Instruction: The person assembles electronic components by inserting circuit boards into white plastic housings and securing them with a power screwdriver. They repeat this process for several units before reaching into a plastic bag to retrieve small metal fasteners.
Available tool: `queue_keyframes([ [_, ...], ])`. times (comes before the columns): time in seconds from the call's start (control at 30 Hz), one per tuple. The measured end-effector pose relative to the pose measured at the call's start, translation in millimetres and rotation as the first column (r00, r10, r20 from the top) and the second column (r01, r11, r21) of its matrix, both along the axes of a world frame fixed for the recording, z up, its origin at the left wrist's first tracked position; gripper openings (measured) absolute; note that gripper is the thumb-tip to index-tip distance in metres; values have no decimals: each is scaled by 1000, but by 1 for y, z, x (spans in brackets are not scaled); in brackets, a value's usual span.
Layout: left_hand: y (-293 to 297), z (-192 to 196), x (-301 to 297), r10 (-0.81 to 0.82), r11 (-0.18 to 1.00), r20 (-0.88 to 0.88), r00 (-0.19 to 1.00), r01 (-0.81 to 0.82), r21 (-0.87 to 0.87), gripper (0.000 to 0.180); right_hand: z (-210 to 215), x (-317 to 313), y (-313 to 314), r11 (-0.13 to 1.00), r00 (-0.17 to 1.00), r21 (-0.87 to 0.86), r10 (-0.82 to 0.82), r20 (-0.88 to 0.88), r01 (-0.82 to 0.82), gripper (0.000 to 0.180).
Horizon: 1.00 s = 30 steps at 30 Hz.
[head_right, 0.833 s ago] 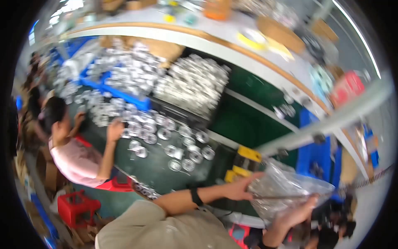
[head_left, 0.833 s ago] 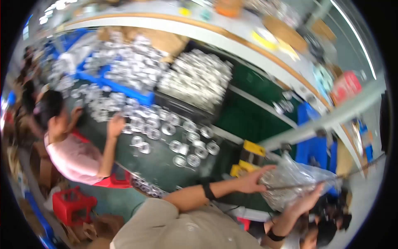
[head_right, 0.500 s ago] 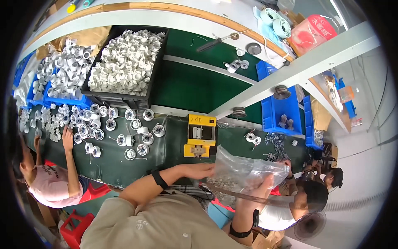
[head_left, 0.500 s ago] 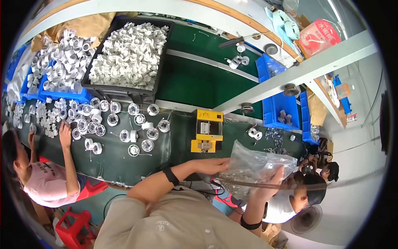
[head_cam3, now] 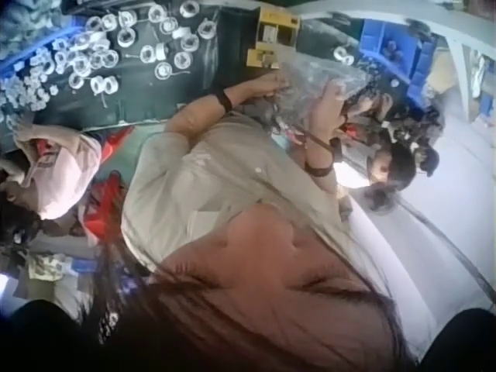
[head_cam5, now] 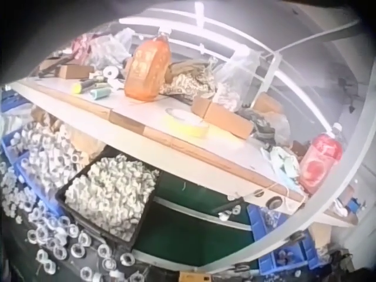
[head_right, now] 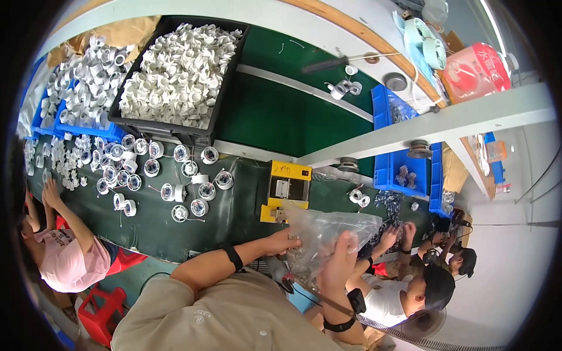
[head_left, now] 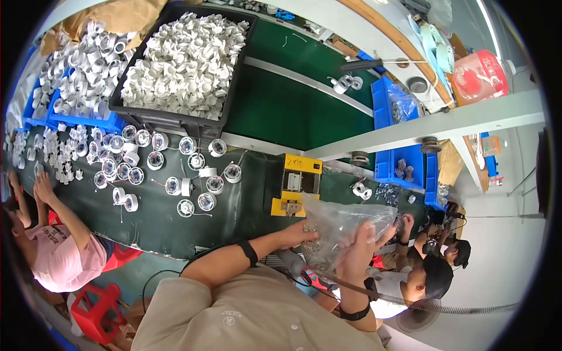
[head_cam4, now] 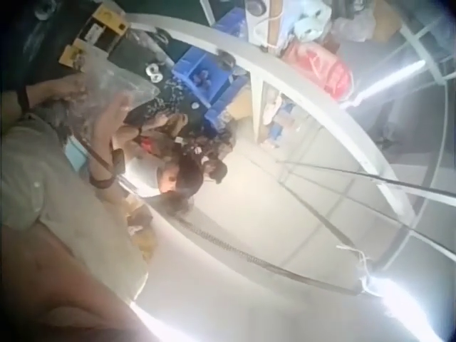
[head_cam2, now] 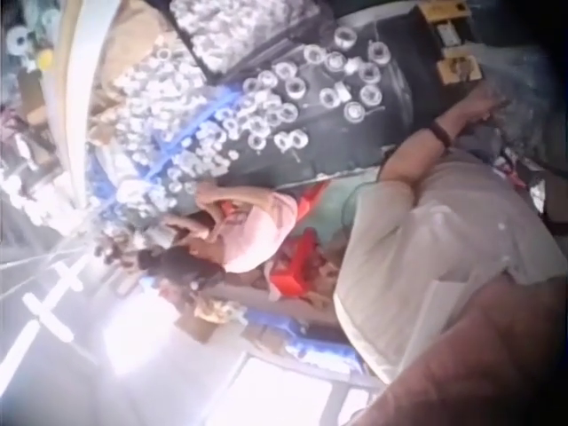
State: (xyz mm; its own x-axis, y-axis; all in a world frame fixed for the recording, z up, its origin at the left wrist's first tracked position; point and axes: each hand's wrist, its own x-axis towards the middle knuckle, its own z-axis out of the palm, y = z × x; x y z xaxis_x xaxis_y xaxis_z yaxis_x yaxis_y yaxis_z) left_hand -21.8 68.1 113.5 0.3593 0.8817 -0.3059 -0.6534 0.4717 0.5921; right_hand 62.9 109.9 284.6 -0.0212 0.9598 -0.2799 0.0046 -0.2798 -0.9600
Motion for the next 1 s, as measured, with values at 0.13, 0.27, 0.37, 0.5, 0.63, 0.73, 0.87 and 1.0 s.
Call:
queue_keyframes([
  [0.13,4,-8,4,59,998,57,997,-59,-11,52,-4,12,17,933,931,-5,358,65,-359,44],
  [0.27,8,-31,16,77,997,104,992,-78,5,50,9,10,26,900,890,-54,435,140,-432,46],
  [0.37,11,-48,29,85,996,151,985,-89,19,47,-3,25,38,859,833,-60,508,220,-508,44],
  [0.5,12,-54,32,94,995,133,987,-99,33,48,-9,33,41,785,739,-76,607,294,-614,44],
  [0.63,9,-43,19,13,998,78,997,-19,66,50,-9,27,34,774,742,-114,630,229,-622,45],
  [0.73,11,-49,21,-55,998,45,997,53,41,49,-21,44,36,724,646,-152,676,355,-673,44],
  [0.87,9,-48,26,-83,997,81,993,83,5,48,-29,44,30,761,674,-87,616,408,-642,56],
  [1.0,10,-54,31,-97,995,107,989,97,12,52,-29,28,31,785,683,-77,579,447,-615,35],
])
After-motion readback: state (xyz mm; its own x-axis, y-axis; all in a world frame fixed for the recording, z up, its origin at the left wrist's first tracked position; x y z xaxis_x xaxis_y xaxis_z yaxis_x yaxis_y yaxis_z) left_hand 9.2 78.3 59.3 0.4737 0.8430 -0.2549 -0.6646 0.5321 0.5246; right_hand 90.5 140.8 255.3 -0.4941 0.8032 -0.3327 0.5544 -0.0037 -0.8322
